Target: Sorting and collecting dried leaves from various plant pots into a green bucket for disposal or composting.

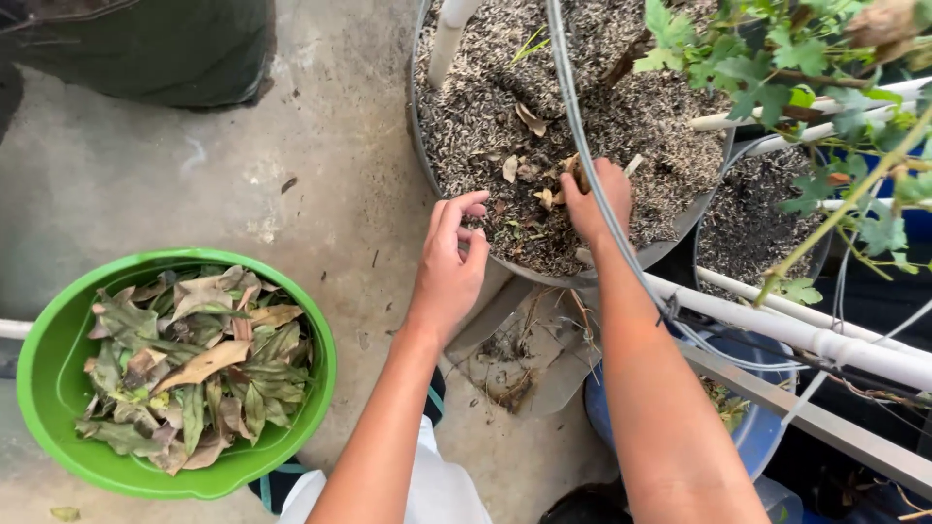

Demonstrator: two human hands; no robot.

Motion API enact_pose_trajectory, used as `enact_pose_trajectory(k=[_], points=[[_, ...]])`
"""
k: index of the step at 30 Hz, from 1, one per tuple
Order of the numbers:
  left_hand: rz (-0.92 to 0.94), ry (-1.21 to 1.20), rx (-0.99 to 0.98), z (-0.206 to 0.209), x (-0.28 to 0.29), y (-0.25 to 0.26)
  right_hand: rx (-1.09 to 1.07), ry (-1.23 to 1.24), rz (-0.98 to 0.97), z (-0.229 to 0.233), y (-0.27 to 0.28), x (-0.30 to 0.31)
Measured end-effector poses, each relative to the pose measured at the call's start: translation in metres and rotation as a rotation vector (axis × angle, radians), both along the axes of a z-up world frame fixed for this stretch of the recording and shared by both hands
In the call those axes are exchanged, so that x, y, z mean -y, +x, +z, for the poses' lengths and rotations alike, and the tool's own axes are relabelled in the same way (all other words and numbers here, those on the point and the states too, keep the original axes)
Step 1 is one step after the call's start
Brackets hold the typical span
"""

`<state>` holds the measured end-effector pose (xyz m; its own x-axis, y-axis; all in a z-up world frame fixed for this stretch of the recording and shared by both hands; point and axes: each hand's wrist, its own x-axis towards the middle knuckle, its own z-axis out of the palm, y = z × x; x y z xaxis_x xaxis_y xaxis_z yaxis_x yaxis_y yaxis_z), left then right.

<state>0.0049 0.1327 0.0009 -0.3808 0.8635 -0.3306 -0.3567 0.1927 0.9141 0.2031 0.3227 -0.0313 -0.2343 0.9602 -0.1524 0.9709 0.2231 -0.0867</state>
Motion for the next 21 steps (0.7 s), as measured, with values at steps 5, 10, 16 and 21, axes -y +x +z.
enact_pose_trajectory(k=[5, 10, 16, 21], points=[[-0.003, 0.027, -0.025, -0.006, -0.009, 0.004, -0.027, 0.09, 0.066, -0.022, 0.025, -0.005], [-0.018, 0.024, -0.046, -0.004, -0.012, 0.002, -0.116, 0.077, -0.058, 0.005, 0.008, 0.005], [-0.016, 0.028, -0.032, -0.004, -0.008, -0.002, -0.17, -0.175, -0.106, 0.044, -0.024, 0.027], [-0.02, 0.022, -0.033, -0.005, -0.007, 0.001, 0.035, -0.247, 0.003, 0.015, -0.009, 0.03]])
